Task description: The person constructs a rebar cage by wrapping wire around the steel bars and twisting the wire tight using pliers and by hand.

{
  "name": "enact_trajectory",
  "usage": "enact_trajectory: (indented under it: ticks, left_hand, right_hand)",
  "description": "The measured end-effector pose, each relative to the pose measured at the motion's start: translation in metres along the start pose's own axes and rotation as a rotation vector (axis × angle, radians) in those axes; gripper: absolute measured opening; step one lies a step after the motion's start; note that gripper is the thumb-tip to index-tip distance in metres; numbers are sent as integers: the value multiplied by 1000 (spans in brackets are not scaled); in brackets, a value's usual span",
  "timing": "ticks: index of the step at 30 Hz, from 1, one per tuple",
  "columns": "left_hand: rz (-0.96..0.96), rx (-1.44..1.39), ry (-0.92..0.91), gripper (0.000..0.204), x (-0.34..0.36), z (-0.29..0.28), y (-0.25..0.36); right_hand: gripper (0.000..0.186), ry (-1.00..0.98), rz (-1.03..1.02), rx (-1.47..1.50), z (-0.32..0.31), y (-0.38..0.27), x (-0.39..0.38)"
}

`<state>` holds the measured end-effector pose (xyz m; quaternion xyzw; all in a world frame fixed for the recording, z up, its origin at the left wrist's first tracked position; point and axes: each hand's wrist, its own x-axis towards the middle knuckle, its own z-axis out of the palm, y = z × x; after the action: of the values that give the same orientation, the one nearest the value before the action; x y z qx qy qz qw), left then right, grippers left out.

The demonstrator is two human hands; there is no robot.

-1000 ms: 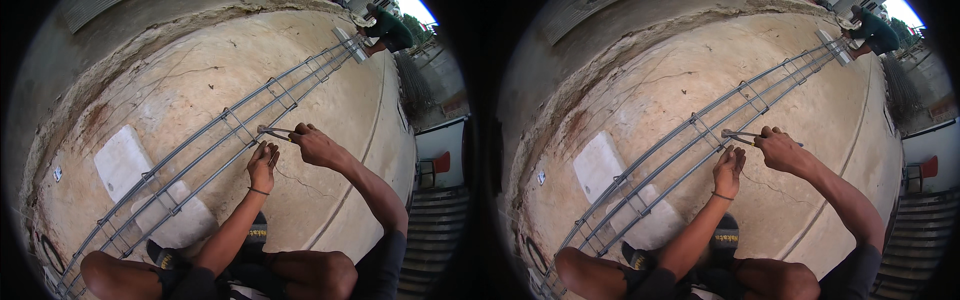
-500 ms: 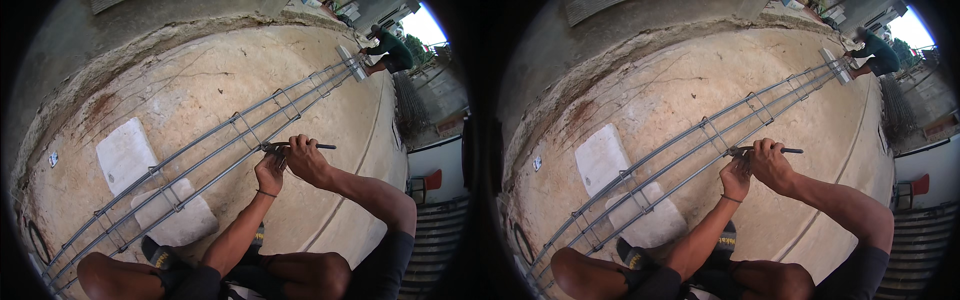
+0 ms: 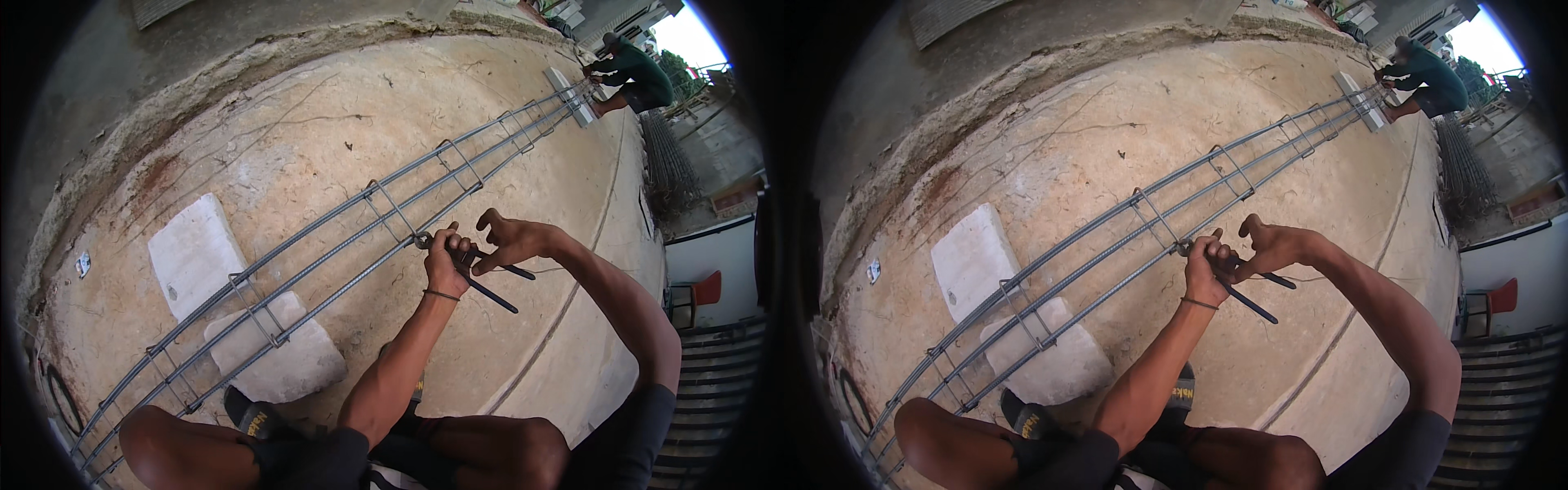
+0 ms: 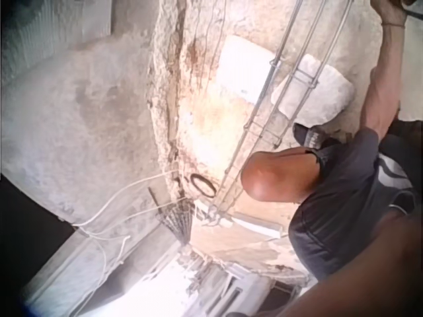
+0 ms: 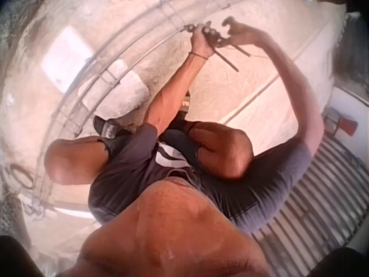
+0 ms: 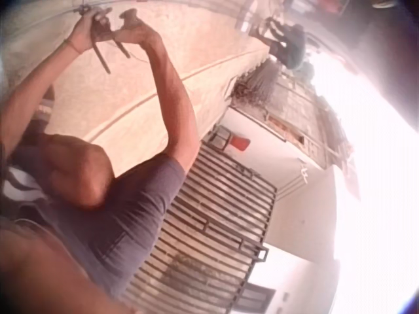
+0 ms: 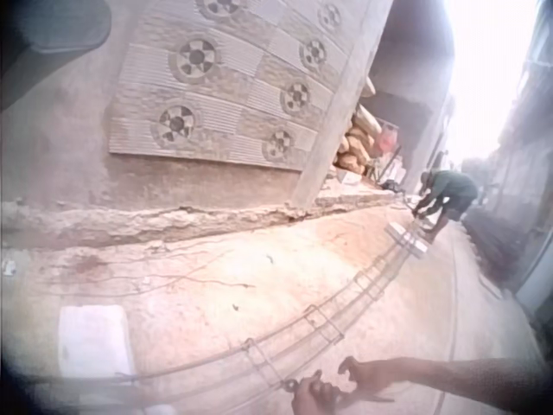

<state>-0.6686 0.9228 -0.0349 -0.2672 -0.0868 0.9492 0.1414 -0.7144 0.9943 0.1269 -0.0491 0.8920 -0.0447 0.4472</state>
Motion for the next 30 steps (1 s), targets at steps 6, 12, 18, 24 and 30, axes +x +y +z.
enact_trajectory:
  ticks: [6, 12, 18, 24, 30]
  left_hand:
    - [-51, 131, -140, 50, -9, -18, 7]
    - [-45, 33, 9, 42, -22, 3, 6]
    - [-3, -41, 16, 30, 0, 11, -8]
    - [-17, -173, 106, 27, 2, 22, -16]
    - [-82, -20, 11, 31, -12, -2, 0]
  right_hand:
    - [31, -651, 123, 1024, 73, 51, 17]
    - [17, -157, 314, 101, 46, -10, -4]
    - [26, 449, -80, -612, 57, 14, 0]
    - [34, 721, -159, -815, 68, 32, 0]
    - [37, -327, 90, 586, 40, 35, 2]
